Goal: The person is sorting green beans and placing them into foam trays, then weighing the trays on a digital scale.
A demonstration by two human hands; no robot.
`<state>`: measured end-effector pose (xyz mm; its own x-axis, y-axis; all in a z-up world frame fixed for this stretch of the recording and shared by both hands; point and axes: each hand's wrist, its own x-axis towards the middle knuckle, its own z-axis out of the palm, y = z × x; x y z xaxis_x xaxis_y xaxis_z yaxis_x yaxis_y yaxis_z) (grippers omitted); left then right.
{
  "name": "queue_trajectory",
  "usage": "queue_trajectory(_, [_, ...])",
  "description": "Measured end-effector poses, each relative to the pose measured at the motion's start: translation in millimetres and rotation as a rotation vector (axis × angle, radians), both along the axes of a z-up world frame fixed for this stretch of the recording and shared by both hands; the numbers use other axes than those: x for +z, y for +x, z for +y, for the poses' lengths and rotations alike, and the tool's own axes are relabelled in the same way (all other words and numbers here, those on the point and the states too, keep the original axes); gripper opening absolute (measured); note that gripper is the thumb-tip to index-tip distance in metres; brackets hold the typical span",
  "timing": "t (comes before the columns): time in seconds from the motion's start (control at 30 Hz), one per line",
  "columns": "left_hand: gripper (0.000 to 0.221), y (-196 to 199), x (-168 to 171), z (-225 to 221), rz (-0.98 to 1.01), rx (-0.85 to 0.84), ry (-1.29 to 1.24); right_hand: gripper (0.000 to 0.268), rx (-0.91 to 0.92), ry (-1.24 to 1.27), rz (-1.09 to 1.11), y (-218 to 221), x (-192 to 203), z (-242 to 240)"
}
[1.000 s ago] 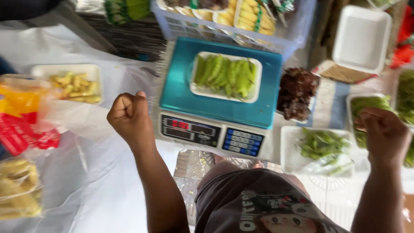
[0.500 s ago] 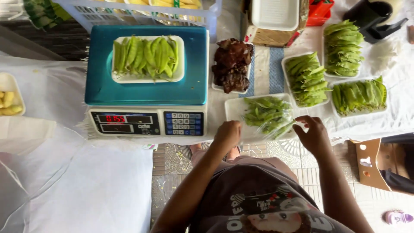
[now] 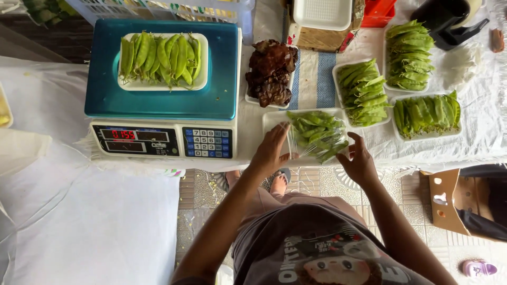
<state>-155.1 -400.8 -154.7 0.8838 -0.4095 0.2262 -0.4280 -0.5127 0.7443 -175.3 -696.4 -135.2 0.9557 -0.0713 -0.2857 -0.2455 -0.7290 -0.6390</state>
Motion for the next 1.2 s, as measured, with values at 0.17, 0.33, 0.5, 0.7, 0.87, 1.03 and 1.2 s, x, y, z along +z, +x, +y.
queue_trajectory(0.17, [0.069,35,-76,-13,-0.09,0.002,0.244,0.069,0.048,0.01,0.003,6,-2,-3])
queue_trajectory(0.33, [0.112,15,15,-17,-0.031,0.032,0.448,0.068,0.028,0.051,0.002,4,-5,-4])
queue_trajectory(0.5, [0.062,29,-52,-23,-0.332,-0.044,0.085,0.069,0.049,0.016,-0.029,6,-19,-11])
queue_trajectory(0.7, [0.075,38,-47,-34,-0.188,-0.057,0.168,0.069,0.027,0.056,-0.002,6,-15,-9])
queue_trajectory(0.87, [0.067,40,-29,-40,-0.095,-0.075,0.208,0.07,0.013,0.039,-0.006,6,-15,-9])
queue_trajectory(1.03, [0.083,42,-27,-42,-0.044,-0.137,0.364,0.07,-0.004,0.046,0.019,7,-4,-6])
queue_trajectory(1.2, [0.069,46,-34,-34,-0.181,-0.207,0.394,0.066,-0.096,0.191,0.085,8,7,-2])
